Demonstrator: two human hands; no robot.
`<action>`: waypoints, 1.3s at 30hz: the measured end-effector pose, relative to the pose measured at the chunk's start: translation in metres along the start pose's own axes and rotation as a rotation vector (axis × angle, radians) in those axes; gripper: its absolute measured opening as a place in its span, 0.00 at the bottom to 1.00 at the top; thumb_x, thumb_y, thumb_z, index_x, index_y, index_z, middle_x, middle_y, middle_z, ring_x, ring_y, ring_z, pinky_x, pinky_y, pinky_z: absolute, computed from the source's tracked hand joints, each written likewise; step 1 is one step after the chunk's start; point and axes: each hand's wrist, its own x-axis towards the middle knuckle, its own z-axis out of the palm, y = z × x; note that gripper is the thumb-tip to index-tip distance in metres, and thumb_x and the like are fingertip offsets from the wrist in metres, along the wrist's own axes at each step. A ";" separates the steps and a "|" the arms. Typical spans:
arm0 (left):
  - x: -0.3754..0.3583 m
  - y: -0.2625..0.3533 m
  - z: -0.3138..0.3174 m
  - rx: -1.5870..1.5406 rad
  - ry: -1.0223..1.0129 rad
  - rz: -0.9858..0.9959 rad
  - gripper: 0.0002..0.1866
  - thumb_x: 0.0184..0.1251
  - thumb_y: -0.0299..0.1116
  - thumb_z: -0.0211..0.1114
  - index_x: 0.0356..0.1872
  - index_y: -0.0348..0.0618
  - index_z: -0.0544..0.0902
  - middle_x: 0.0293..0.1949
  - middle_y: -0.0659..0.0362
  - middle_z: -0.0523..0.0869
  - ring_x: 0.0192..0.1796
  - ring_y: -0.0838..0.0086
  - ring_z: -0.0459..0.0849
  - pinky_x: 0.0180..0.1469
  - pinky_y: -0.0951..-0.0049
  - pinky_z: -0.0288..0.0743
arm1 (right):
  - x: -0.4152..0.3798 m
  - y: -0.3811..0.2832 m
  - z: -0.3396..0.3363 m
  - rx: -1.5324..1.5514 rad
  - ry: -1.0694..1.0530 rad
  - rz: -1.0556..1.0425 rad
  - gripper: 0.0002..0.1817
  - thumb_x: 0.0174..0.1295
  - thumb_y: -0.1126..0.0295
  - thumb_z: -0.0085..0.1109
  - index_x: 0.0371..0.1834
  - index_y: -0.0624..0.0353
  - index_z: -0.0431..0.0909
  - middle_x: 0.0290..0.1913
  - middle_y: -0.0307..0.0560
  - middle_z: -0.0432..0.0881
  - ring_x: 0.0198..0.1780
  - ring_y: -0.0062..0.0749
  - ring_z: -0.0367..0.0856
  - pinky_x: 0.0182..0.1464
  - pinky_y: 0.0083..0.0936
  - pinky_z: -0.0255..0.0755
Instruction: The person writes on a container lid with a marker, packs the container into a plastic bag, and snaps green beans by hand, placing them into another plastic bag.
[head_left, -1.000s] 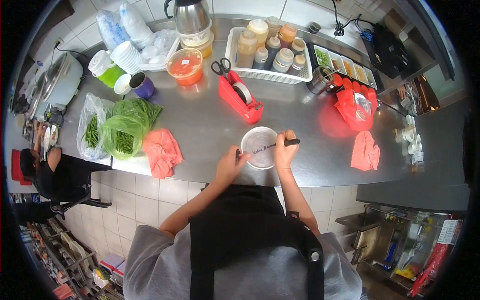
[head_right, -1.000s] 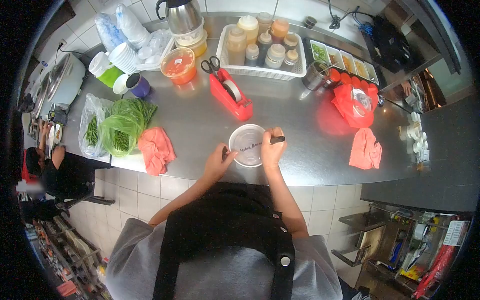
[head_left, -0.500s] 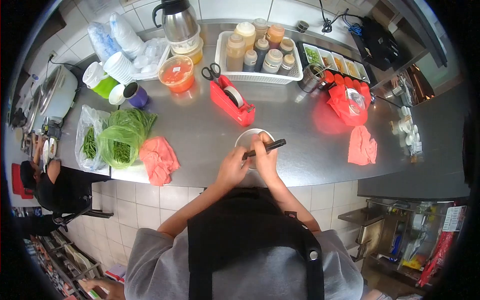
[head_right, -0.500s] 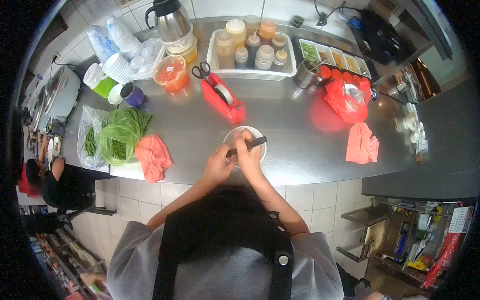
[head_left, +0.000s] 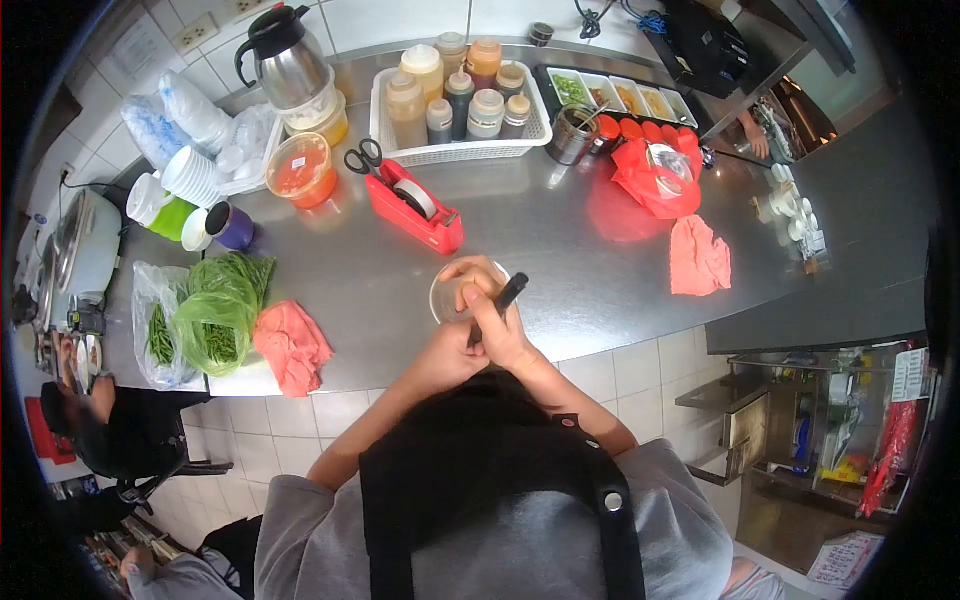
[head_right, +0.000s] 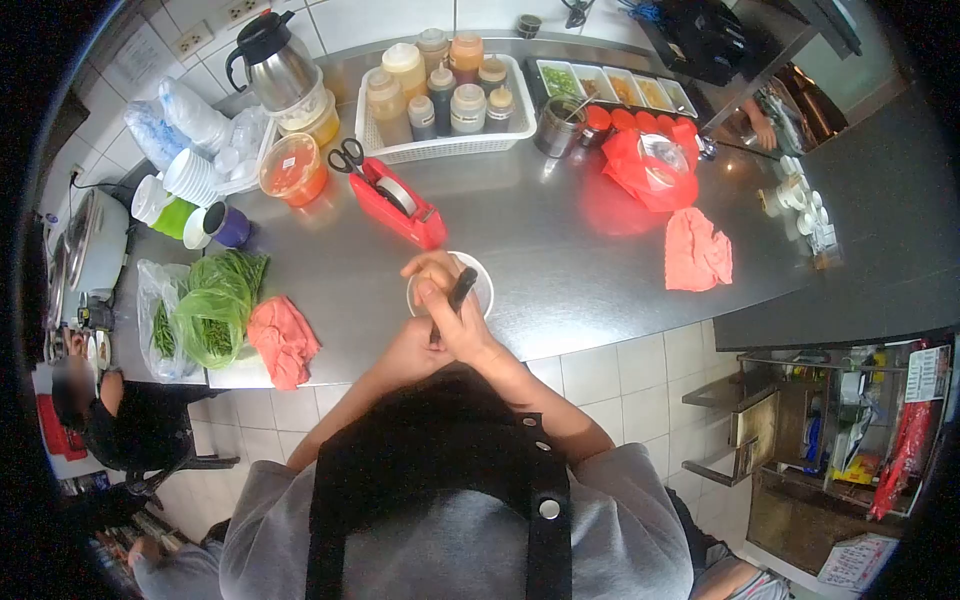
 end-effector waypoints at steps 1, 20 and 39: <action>0.000 0.006 -0.005 0.003 -0.001 0.001 0.12 0.58 0.29 0.71 0.40 0.37 0.78 0.32 0.66 0.80 0.36 0.81 0.77 0.40 0.75 0.71 | 0.000 0.003 -0.002 0.000 0.003 -0.002 0.17 0.69 0.61 0.40 0.29 0.61 0.71 0.48 0.52 0.76 0.46 0.39 0.72 0.54 0.35 0.65; -0.001 -0.083 -0.054 0.353 0.679 -0.337 0.15 0.66 0.36 0.61 0.44 0.33 0.78 0.31 0.43 0.83 0.37 0.48 0.84 0.41 0.54 0.75 | -0.041 0.062 -0.076 -0.423 0.016 0.309 0.27 0.67 0.58 0.61 0.65 0.60 0.71 0.62 0.60 0.73 0.65 0.53 0.71 0.66 0.40 0.65; 0.042 -0.072 0.113 0.291 0.969 -0.337 0.18 0.79 0.41 0.50 0.34 0.34 0.71 0.27 0.45 0.81 0.29 0.55 0.82 0.33 0.55 0.73 | 0.126 0.151 -0.454 -1.228 0.087 0.588 0.22 0.59 0.52 0.59 0.51 0.53 0.84 0.57 0.57 0.81 0.59 0.60 0.76 0.64 0.47 0.67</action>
